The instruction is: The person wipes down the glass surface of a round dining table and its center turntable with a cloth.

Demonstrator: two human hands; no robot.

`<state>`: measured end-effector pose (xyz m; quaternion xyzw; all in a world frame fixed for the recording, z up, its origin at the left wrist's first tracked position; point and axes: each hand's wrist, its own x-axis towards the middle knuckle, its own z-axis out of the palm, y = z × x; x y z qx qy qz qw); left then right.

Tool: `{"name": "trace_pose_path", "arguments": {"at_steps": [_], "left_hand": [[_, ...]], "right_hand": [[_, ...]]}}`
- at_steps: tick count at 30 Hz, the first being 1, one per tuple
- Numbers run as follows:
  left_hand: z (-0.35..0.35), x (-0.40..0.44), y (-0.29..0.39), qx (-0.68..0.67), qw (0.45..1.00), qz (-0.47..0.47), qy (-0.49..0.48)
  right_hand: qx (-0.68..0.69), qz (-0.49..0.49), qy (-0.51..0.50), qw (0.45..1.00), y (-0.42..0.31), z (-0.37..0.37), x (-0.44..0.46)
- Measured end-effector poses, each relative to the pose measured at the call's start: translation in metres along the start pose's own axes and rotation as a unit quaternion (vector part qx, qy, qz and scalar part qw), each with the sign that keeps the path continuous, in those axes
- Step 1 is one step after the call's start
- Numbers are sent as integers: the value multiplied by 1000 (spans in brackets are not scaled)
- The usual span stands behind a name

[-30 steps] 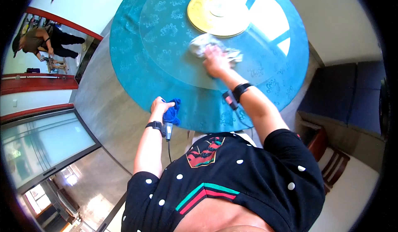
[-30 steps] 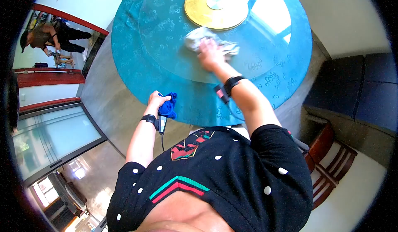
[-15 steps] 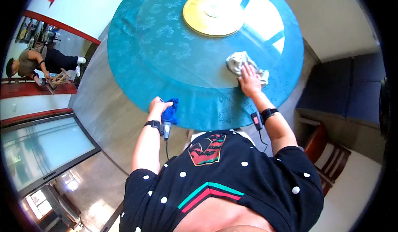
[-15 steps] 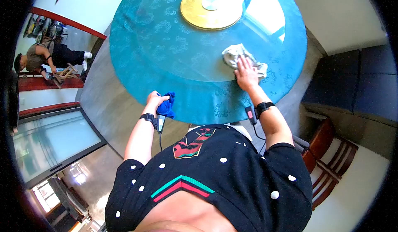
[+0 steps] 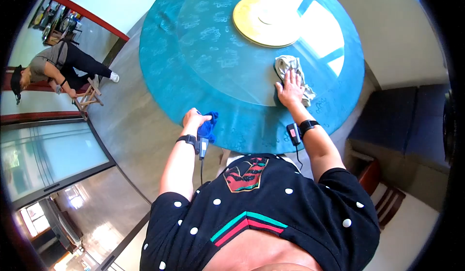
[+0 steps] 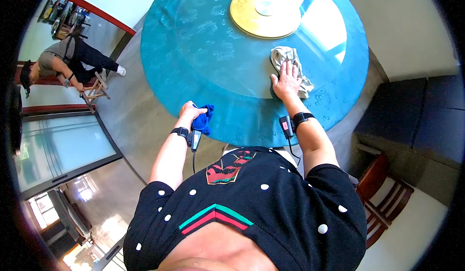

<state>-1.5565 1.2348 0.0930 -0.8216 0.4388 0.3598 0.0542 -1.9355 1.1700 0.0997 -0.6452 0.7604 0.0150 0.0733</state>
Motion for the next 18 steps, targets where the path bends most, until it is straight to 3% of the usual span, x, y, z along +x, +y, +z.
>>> {"name": "trace_pose_path", "arguments": {"at_steps": [6,18], "left_hand": [[-1,-4,4,13,1000,2,9],[1,-4,-3,-7,1000,5,0]], "right_hand": [[6,-24,-9,1000,-45,-5,-6],[30,9,2,1000,-47,-10,75]]}}
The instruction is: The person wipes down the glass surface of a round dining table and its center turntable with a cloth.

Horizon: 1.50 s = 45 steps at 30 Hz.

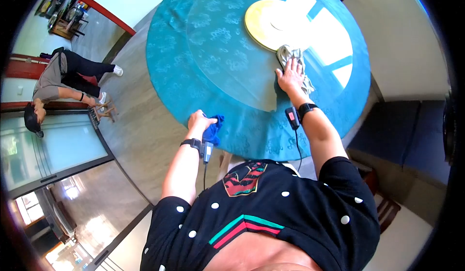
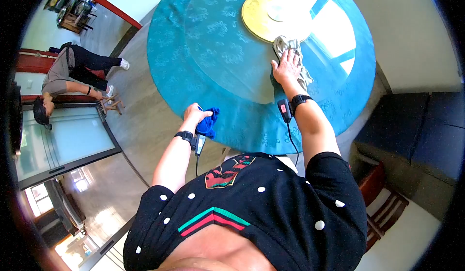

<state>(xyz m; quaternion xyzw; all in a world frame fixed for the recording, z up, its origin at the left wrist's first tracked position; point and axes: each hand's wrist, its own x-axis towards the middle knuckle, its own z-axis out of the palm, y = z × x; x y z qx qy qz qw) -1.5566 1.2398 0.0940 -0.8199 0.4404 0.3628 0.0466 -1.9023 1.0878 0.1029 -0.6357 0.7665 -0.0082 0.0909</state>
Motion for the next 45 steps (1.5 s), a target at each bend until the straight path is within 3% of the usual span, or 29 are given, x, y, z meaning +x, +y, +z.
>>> {"name": "trace_pose_path", "arguments": {"at_steps": [5,11,13,16,20,22,24,26,30,32,36,40,42,45], "left_hand": [[-4,-2,3,8,1000,5,5],[-7,-2,6,19,1000,0,6],[-9,-7,7,17,1000,-5,8],[2,4,-6,-25,1000,1,-1],[5,4,-7,-32,999,18,28],[3,1,-2,-23,999,11,23],[2,1,-2,-3,1000,8,29],[-2,1,1,0,1000,-6,10],[-2,2,0,14,1000,-12,2],[-4,3,0,10,1000,-15,-2],[-5,1,3,13,999,-29,-8],[-1,6,-6,-7,1000,-7,-4],[-4,4,-3,3,1000,-4,-3],[-2,4,-3,10,1000,-5,-3]], "right_hand": [[29,-22,-44,998,-51,-10,42],[-55,-300,-123,944,-130,-8,-9],[-24,-397,-85,914,-123,7,-42],[32,-432,-73,898,-76,8,-88],[-8,-370,-77,926,26,-3,-113],[10,-275,-79,958,78,-9,-106],[-24,-165,-27,986,118,-9,-83],[-43,-123,53,990,171,25,-31],[1,74,-1,997,146,-10,44],[-4,114,-18,993,111,-17,69],[-2,-62,-25,998,20,6,74],[-38,-277,-76,957,-79,-2,-10],[-38,-393,-64,917,-91,15,-52],[21,-438,-73,896,-63,11,-109]]}}
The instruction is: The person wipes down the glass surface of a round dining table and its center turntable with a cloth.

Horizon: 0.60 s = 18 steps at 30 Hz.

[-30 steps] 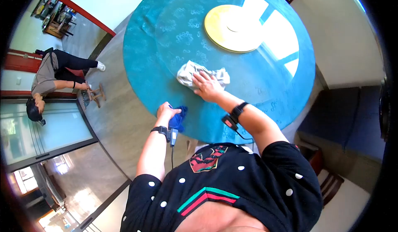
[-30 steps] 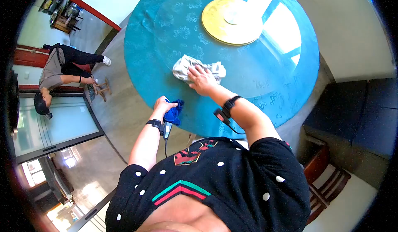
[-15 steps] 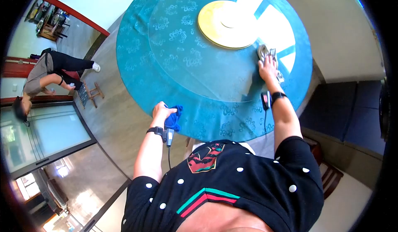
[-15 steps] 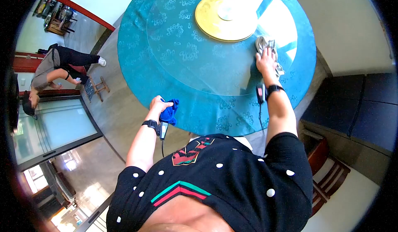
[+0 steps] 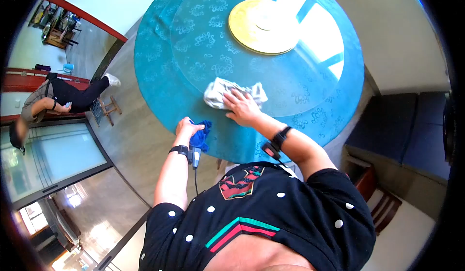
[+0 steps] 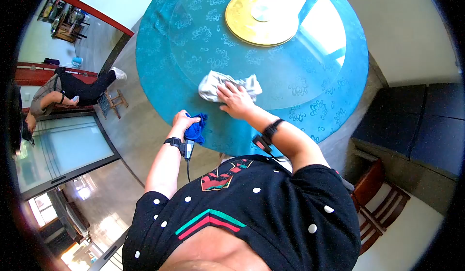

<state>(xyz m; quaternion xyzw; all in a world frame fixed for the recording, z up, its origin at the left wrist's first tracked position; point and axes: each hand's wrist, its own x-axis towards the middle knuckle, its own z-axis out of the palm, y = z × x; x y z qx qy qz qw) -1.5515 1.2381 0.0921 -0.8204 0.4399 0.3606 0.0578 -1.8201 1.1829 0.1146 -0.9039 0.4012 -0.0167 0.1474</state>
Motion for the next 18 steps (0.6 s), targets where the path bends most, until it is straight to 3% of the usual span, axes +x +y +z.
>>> {"name": "trace_pose_path", "arguments": {"at_steps": [4,7,9,11,15,17,18], "left_hand": [[1,1,1,7,1000,-7,-6],[-1,-1,3,3,1000,-9,-3],[-2,-3,6,-1,1000,-10,2],[-1,-4,5,-4,1000,-13,4],[-1,-3,2,-9,1000,-3,5],[-3,-6,5,-11,1000,-2,10],[-7,-8,9,-3,1000,-10,1]], "right_hand": [[-22,75,-32,996,39,-12,-80],[3,234,62,970,109,-5,-123],[-45,365,65,928,152,-14,-130],[-67,385,78,917,198,-13,-120],[-15,591,80,803,237,-33,-60],[36,604,71,793,239,-42,-21],[41,575,54,815,232,-46,-1]]}}
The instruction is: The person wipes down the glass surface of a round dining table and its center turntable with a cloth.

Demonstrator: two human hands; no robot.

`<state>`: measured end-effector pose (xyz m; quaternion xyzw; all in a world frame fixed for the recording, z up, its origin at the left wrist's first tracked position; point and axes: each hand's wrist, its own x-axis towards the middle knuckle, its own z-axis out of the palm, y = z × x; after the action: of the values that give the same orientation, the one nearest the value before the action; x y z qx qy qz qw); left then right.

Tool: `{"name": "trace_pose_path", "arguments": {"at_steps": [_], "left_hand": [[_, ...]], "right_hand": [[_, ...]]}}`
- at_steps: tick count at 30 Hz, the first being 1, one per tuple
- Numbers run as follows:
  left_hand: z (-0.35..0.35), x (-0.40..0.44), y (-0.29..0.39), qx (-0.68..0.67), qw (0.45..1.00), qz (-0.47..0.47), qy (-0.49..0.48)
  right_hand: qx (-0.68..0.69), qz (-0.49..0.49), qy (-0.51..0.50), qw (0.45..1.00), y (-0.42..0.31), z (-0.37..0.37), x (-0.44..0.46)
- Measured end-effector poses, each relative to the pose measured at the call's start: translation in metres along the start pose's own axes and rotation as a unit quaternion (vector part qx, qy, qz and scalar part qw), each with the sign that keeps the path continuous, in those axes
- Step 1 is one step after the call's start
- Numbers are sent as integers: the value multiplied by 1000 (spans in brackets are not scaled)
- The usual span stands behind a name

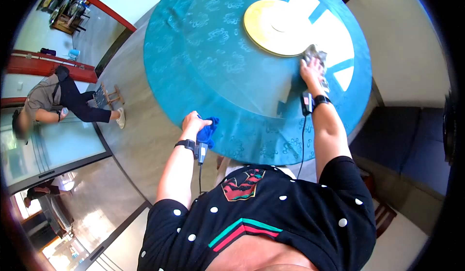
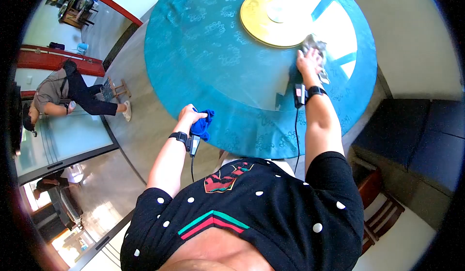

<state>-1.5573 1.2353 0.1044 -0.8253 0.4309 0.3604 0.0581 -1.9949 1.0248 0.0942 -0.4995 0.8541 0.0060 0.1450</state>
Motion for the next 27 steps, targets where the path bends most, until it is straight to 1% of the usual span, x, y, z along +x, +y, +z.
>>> {"name": "trace_pose_path", "arguments": {"at_steps": [1,3,4,5,7,9,11,13,15,17,18,20,21,22,23,25,27], "left_hand": [[-2,-1,1,8,1000,-7,-8],[0,1,-1,6,1000,-5,-3],[1,2,-2,5,1000,-3,3],[2,3,-3,3,1000,-4,3],[4,5,-4,0,1000,-9,-1],[0,0,-1,0,1000,-3,6],[0,-1,-1,-1,1000,3,13],[1,-1,-2,-10,1000,3,12],[2,0,0,-15,1000,-6,4],[3,2,-2,-16,1000,-14,-2],[5,5,-5,-14,1000,-6,-1],[7,7,-6,-13,1000,2,0],[6,6,-4,-9,1000,0,1],[4,3,-3,-5,1000,-2,1],[2,1,-1,-6,1000,-3,1],[-1,-3,1,-2,1000,-4,1],[3,1,-2,-9,1000,-5,-1]], "right_hand": [[-5,-36,-18,999,-22,0,-7],[-10,-146,-30,989,-68,8,-37],[-18,-206,-20,978,-87,19,-54],[-26,-264,-10,964,-102,32,-74],[-57,-386,-33,920,-126,31,-130],[-69,-508,-36,858,-124,41,-171],[-44,-556,-51,828,-100,40,-200],[-30,-566,-39,823,-63,40,-204],[-43,-527,-55,847,-22,27,-197],[-70,-437,-62,894,10,17,-180],[-76,-405,-34,911,31,22,-163],[-52,-309,22,949,64,26,-124],[-60,-270,53,960,79,33,-98],[-68,-260,110,957,99,53,-58],[-89,-193,83,974,92,35,-47],[-43,-93,60,993,70,11,-27],[-4,19,42,999,41,4,4]]}}
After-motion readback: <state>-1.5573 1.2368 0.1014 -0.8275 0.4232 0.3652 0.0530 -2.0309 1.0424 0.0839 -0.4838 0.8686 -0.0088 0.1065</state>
